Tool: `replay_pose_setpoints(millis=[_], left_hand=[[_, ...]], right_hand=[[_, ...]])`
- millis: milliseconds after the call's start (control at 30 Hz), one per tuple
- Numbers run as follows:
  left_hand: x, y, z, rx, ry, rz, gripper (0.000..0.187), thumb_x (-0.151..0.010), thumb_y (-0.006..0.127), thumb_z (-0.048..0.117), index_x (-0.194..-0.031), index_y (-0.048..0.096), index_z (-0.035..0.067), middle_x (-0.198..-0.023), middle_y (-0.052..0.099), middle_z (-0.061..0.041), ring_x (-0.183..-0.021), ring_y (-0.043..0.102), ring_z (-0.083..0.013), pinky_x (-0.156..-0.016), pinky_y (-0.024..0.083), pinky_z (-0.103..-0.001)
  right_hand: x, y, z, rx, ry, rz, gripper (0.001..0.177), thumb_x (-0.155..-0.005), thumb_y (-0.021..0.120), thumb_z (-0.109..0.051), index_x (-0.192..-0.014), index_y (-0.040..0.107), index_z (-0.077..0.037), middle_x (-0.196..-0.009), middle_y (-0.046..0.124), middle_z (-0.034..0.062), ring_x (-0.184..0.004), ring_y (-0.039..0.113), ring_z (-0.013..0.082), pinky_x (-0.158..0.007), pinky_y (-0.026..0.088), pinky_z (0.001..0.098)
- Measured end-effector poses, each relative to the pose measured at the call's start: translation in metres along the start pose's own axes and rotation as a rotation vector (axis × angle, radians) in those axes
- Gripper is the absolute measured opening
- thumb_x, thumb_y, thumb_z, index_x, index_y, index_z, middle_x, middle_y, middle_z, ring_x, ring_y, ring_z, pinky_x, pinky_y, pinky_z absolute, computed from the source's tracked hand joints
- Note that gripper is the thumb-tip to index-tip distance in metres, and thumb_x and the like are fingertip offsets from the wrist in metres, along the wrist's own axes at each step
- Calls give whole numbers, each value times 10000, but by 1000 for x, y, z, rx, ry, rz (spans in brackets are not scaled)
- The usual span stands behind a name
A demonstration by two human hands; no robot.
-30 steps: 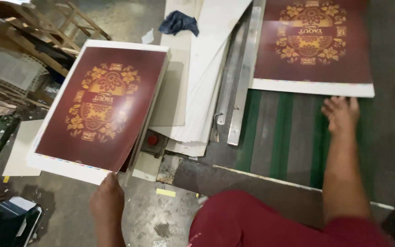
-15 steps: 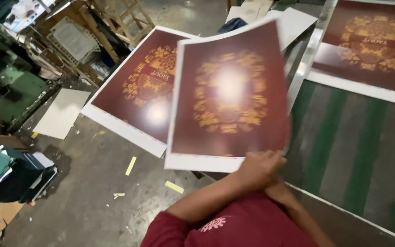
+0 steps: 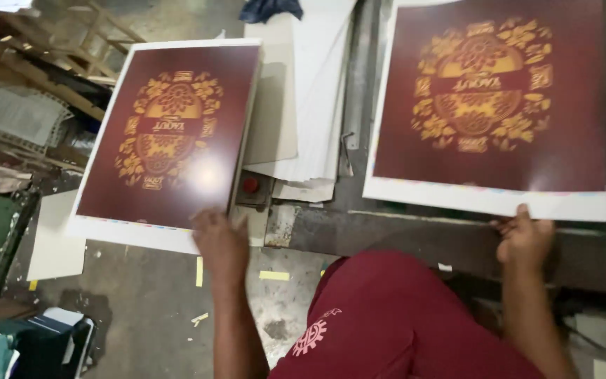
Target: The person repeatedly picks up large maroon printed sheets with gold designs from a pile on the left and places them onto a stack on the right. The person handles the sheets by hand, moving them one by one in a continuous loop.
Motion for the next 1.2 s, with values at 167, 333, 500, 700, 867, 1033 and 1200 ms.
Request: replay_pose_setpoints(millis=[167, 333, 500, 700, 867, 1033, 1200], left_hand=[[24, 24, -60, -43, -216, -284, 893, -872, 660, 593, -1405, 489, -103, -1495, 405, -332, -1380, 368, -493, -1058, 350, -617], [33, 36, -78, -150, -106, -157, 656, -1015, 612, 452, -1405, 573, -74, -1469, 560, -287, -1364, 546, -414, -1069, 492, -511], [17, 3, -65, -118, -118, -472, 473, -960, 620, 484, -1029, 688, 21, -1103, 723, -204, -985, 710, -395, -799, 570, -521], [12, 1, -72, -86, -41, -428, 302, -1002, 560, 310, -871, 720, 90, -818, 728, -214, -797, 721, -437, -715, 566, -557], [18, -17, -84, -115, -67, -158, 230, -1038, 524, 187, -894, 672, 85, -820, 720, -188, -751, 714, -415, -680, 563, -529], [22, -67, -51, -173, -165, 120, 264, -1092, 563, 222, -875, 649, 99, -841, 729, -141, -700, 698, -398, -611, 544, -504], [21, -54, 70, 807, 324, 186, 227, -776, 638, -13, -985, 676, 67, -858, 714, -151, -734, 721, -331, -632, 577, -408]], right_hand=[[-21, -41, -31, -53, 109, 54, 248, -1148, 562, -59, -1389, 503, -47, -1022, 695, 74, -788, 698, 175, -644, 614, 317], [-50, -45, -18, 32, 158, -35, 205, -1190, 565, -73, -1383, 518, -21, -1068, 686, 98, -823, 696, 190, -665, 613, 332], [-87, 2, -1, 37, 219, -86, 292, -1144, 567, -117, -1426, 509, -63, -1098, 681, 90, -830, 696, 191, -660, 615, 364], [-189, 28, 41, 2, 240, -122, 305, -1124, 564, -168, -1408, 485, -91, -1114, 682, 91, -831, 712, 230, -670, 609, 384], [-209, 55, 38, -66, 274, -197, 289, -1157, 538, -256, -1387, 507, -83, -1127, 695, 105, -889, 736, 226, -749, 621, 407], [-140, 80, 38, 29, 286, -188, 181, -1135, 567, -228, -1147, 504, -59, -1017, 721, 115, -838, 674, 227, -696, 557, 396], [8, 170, 17, 355, 453, -474, 462, -960, 636, -254, -1392, 586, -96, -1121, 755, 156, -925, 721, 229, -750, 615, 362]])
Point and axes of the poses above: each hand's wrist, its own x-axis away from the middle knuckle, its own y-axis out of the palm, z = x × y, the point moved 9 cm from there along -x, towards the middle knuckle
